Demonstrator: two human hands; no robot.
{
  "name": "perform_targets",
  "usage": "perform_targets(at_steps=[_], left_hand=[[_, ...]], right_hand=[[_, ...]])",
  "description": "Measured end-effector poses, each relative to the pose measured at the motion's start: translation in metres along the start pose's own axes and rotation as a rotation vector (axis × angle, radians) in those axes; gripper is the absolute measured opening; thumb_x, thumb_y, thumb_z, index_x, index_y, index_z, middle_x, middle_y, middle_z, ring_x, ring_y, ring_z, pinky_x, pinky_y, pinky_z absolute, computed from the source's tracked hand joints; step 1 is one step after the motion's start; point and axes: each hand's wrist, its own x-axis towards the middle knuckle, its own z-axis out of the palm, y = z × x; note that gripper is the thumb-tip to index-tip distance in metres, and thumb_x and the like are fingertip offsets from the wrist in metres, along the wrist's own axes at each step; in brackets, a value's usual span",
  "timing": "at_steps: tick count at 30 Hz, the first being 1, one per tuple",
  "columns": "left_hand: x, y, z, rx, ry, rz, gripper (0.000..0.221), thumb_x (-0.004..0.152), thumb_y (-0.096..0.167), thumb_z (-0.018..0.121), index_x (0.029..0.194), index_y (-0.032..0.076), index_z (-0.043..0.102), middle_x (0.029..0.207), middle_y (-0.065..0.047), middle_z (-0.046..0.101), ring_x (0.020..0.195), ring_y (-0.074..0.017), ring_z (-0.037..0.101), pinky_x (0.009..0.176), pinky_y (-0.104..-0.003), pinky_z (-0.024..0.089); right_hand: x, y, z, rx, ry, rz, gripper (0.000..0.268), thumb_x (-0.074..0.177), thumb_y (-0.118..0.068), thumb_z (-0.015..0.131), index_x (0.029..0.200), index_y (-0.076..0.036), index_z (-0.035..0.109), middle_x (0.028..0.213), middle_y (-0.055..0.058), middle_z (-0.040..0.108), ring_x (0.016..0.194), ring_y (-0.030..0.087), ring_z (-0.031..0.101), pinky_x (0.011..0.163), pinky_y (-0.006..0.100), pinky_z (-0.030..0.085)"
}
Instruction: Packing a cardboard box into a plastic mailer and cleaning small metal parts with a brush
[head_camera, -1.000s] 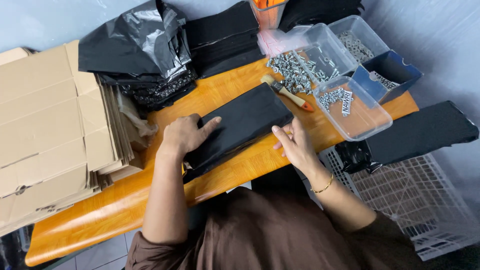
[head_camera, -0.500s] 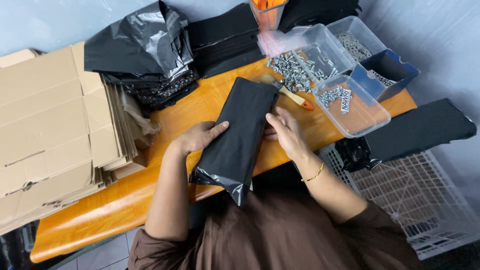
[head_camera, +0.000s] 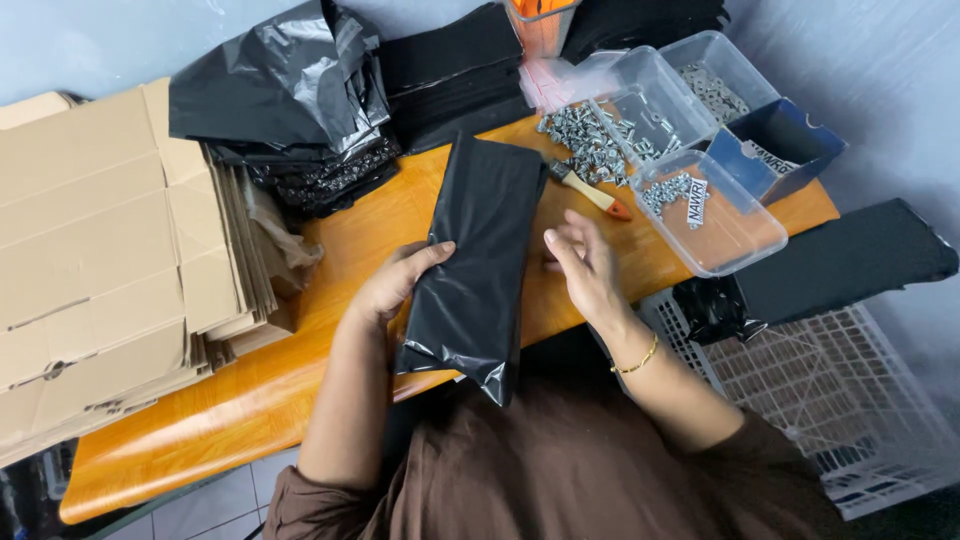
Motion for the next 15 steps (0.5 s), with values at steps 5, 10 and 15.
perform_targets(at_steps=[5, 10, 15], left_hand=[[0.003, -0.004, 0.004, -0.120, -0.015, 0.034, 0.061, 0.083, 0.041, 0.080, 0.123, -0.003, 0.068, 0.102, -0.023, 0.070, 0.097, -0.0339, 0.072, 0.079, -0.048, 0.062], [0.016, -0.015, 0.001, -0.057, -0.093, 0.136, 0.059, 0.085, 0.041, 0.079, 0.125, -0.001, 0.067, 0.100, -0.016, 0.069, 0.091, -0.0244, 0.069, 0.071, -0.037, 0.060], [0.007, -0.006, 0.017, 0.075, -0.239, 0.257, 0.051, 0.084, 0.035, 0.081, 0.121, 0.002, 0.067, 0.098, -0.007, 0.066, 0.090, -0.0188, 0.066, 0.067, -0.029, 0.057]], right_hand=[[-0.001, 0.032, 0.000, 0.016, -0.173, 0.069, 0.062, 0.100, -0.045, 0.065, 0.139, 0.002, 0.058, 0.134, 0.027, 0.059, 0.124, 0.037, 0.060, 0.095, 0.052, 0.055], [-0.027, -0.078, 0.021, -0.029, -0.256, 0.031, 0.080, 0.096, -0.051, 0.065, 0.151, 0.003, 0.042, 0.151, 0.030, 0.045, 0.144, 0.041, 0.040, 0.117, 0.056, 0.031], [-0.018, -0.059, 0.016, 0.023, -0.079, 0.025, 0.059, 0.083, -0.035, 0.085, 0.130, -0.004, 0.066, 0.120, 0.017, 0.070, 0.116, 0.024, 0.064, 0.099, 0.042, 0.053]])
